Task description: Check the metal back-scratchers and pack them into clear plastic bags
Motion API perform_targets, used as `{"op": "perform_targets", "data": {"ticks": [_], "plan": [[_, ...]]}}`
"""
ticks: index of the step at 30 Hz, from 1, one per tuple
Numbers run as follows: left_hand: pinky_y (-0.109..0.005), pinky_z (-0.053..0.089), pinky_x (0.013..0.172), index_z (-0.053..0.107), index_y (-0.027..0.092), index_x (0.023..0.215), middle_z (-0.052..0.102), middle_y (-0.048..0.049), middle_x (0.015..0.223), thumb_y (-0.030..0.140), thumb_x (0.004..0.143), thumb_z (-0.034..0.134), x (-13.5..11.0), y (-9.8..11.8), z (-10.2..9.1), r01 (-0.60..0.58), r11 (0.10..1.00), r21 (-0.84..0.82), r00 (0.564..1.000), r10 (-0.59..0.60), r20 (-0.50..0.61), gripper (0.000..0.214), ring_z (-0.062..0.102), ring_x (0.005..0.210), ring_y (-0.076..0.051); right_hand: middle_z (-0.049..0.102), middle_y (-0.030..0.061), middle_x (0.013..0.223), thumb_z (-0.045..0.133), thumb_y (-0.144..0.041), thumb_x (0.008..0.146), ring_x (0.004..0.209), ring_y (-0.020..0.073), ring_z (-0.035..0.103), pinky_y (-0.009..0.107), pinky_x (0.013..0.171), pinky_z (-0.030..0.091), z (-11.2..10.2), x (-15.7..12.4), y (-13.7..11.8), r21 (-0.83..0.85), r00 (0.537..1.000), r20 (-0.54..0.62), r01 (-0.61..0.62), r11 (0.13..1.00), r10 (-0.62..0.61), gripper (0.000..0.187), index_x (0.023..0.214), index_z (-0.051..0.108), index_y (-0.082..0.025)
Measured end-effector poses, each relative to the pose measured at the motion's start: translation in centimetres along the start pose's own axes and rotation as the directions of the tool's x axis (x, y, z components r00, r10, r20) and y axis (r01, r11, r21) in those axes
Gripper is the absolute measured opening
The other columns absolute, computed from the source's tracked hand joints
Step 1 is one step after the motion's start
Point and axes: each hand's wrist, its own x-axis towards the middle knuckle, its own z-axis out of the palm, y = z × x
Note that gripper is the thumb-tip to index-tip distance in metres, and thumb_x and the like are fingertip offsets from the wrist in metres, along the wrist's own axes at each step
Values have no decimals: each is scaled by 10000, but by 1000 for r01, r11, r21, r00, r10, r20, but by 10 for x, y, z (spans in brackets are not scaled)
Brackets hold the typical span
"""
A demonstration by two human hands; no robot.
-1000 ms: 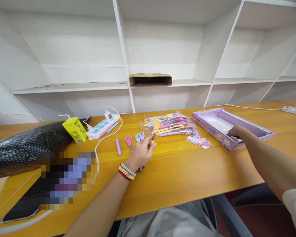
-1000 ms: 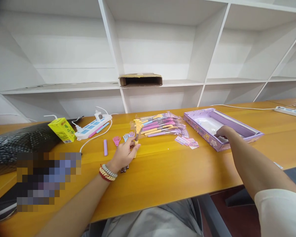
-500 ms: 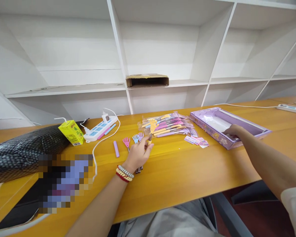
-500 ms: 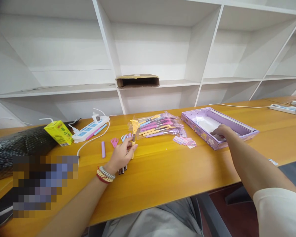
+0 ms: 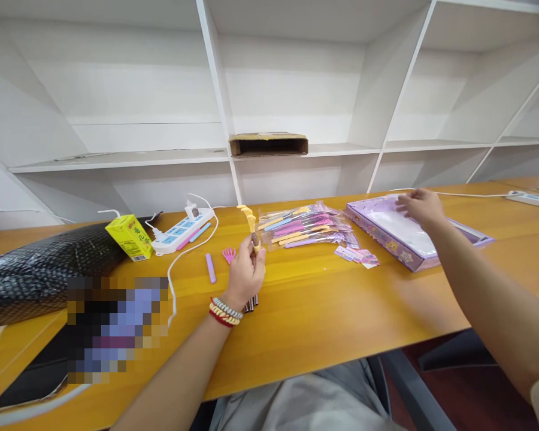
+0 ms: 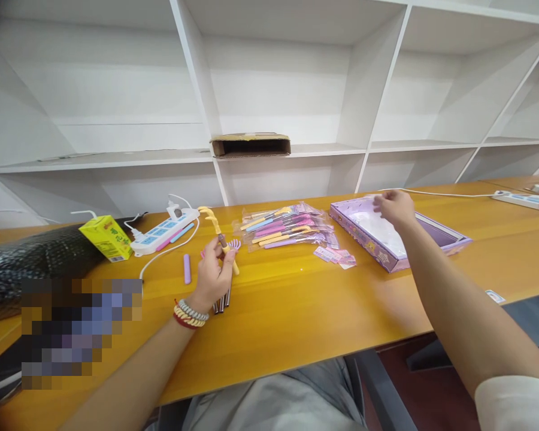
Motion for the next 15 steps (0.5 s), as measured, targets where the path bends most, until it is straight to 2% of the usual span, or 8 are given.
{"op": "perform_targets", "data": {"ticks": [1, 3, 5, 7, 10, 12, 14, 15], "plan": [[-311, 447, 723, 384, 151, 1225, 628, -68, 880, 324, 854, 445, 0, 1, 0, 4, 1000, 13, 1000, -4, -23, 414, 597, 787, -174, 634, 104, 800, 525, -255, 775, 592, 103, 589, 211, 494, 412, 2, -9, -20, 213, 998, 27, 53, 976, -61, 123, 725, 448, -172], [-310, 444, 714, 430, 152, 1169, 614, -50, 829, 340, 840, 472, 0, 1, 0, 16, 1000, 20, 999, -15, -42, 382, 582, 744, -164, 621, 106, 908, 588, -309, 744, 708, 134, 623, 210, 513, 449, 10, -35, -62, 515, 975, 73, 145, 845, -212, 228, 711, 403, -179], [-288, 444, 667, 452, 160, 1120, 593, -27, 778, 358, 831, 486, 1, 1, 0, 53, 997, -55, 998, -55, -38, 353, 564, 683, -143, 604, 84, 1015, 604, -377, 737, 804, 168, 632, 254, 554, 497, 23, -67, -96, 722, 903, 203, 123, 681, -379, 279, 727, 396, -192], [-241, 421, 552, 452, 177, 1072, 550, 14, 683, 384, 825, 491, 2, 2, -1, 144, 964, -222, 989, -148, -3, 324, 521, 566, -109, 607, 51, 998, 601, -453, 728, 792, 175, 634, 280, 554, 513, 42, -99, -118, 787, 834, 327, 20, 617, -444, 316, 749, 400, -210], [-185, 311, 389, 442, 203, 990, 428, 80, 526, 427, 810, 501, 4, 4, -2, 317, 816, -483, 946, -305, 105, 293, 384, 395, -69, 595, 8, 761, 612, -532, 690, 698, 176, 629, 275, 514, 498, 80, -134, -125, 773, 664, 529, -121, 623, -528, 369, 744, 418, -223], [-176, 281, 356, 454, 203, 933, 385, 89, 489, 448, 815, 479, 6, 7, -4, 383, 716, -584, 920, -351, 173, 273, 341, 360, -60, 551, -17, 646, 634, -522, 673, 628, 160, 610, 249, 483, 467, 105, -149, -118, 743, 539, 617, -157, 651, -573, 369, 738, 440, -216], [-176, 285, 349, 476, 193, 886, 376, 83, 479, 456, 833, 433, 8, 8, -5, 415, 646, -641, 906, -362, 221, 272, 337, 348, -57, 553, -18, 639, 638, -497, 677, 578, 132, 579, 231, 484, 440, 125, -158, -108, 718, 474, 653, -140, 682, -591, 350, 725, 461, -198], [-177, 288, 348, 485, 188, 871, 379, 79, 479, 453, 838, 417, 9, 9, -5, 428, 619, -658, 898, -370, 236, 276, 343, 347, -56, 565, -14, 652, 634, -481, 685, 572, 121, 569, 228, 502, 434, 132, -161, -104, 705, 469, 658, -109, 701, -589, 335, 720, 470, -190]]}}
